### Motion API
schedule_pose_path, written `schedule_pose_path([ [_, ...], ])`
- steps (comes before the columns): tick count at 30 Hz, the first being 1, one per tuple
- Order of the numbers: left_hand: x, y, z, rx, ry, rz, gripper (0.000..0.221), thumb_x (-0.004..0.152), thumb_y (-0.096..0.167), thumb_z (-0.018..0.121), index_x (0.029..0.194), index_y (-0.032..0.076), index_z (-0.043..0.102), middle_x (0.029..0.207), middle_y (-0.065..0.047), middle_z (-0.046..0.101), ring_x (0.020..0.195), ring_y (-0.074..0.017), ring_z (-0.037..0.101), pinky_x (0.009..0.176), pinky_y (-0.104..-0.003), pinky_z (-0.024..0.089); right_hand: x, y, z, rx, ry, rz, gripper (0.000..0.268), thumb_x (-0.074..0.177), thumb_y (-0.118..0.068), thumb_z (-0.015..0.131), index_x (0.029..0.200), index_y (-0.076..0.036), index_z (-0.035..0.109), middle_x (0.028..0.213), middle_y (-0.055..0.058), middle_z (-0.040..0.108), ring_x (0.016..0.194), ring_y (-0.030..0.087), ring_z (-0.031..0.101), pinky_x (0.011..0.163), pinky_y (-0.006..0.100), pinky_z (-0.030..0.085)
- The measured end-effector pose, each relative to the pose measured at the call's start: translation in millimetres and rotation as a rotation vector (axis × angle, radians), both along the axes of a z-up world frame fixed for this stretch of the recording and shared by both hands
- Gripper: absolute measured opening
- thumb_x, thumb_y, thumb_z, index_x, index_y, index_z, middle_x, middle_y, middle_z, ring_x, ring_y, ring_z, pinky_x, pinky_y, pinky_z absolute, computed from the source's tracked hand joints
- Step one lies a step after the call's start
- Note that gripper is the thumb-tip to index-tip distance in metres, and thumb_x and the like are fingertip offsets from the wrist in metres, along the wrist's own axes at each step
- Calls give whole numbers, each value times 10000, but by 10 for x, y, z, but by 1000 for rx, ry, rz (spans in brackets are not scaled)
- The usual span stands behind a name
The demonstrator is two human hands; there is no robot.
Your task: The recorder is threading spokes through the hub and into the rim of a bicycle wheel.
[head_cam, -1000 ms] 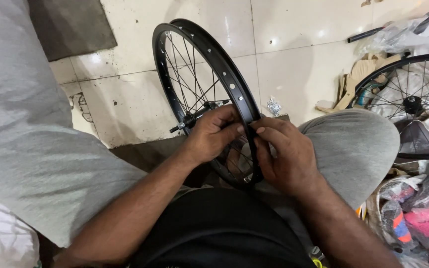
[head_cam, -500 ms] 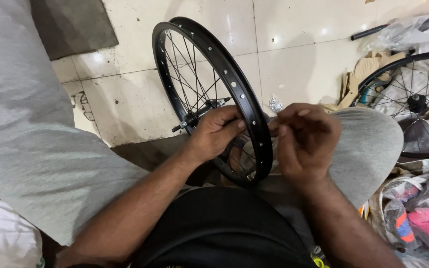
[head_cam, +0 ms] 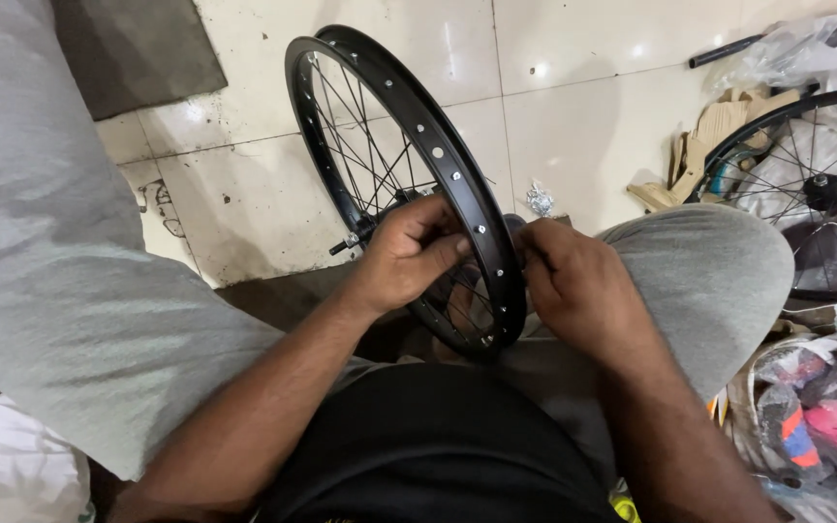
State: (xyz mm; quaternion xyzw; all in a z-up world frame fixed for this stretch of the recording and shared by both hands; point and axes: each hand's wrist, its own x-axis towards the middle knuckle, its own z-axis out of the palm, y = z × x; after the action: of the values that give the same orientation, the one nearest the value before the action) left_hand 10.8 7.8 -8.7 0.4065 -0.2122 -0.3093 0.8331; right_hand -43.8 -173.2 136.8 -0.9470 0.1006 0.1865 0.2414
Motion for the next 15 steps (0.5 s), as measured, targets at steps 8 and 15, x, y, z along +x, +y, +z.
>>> schedule_pose_path([
  [8,10,27,-70,34,72,15,119,1093,71,576,1177,48,658,1035,-40,713,972,-129,703,880,-319,629,-17,26,22,20,-67,69,134,918,-25,604,1038,-15,664,884,160,726,785,321,725,671,427,572],
  [15,41,45,-47,-4,27,93,196,1039,30,609,1235,41,607,1067,-43,673,986,-129,661,891,-314,595,-40,51,106,164,-164,21,92,961,-17,593,1034,-21,649,839,133,709,734,274,732,627,384,571],
])
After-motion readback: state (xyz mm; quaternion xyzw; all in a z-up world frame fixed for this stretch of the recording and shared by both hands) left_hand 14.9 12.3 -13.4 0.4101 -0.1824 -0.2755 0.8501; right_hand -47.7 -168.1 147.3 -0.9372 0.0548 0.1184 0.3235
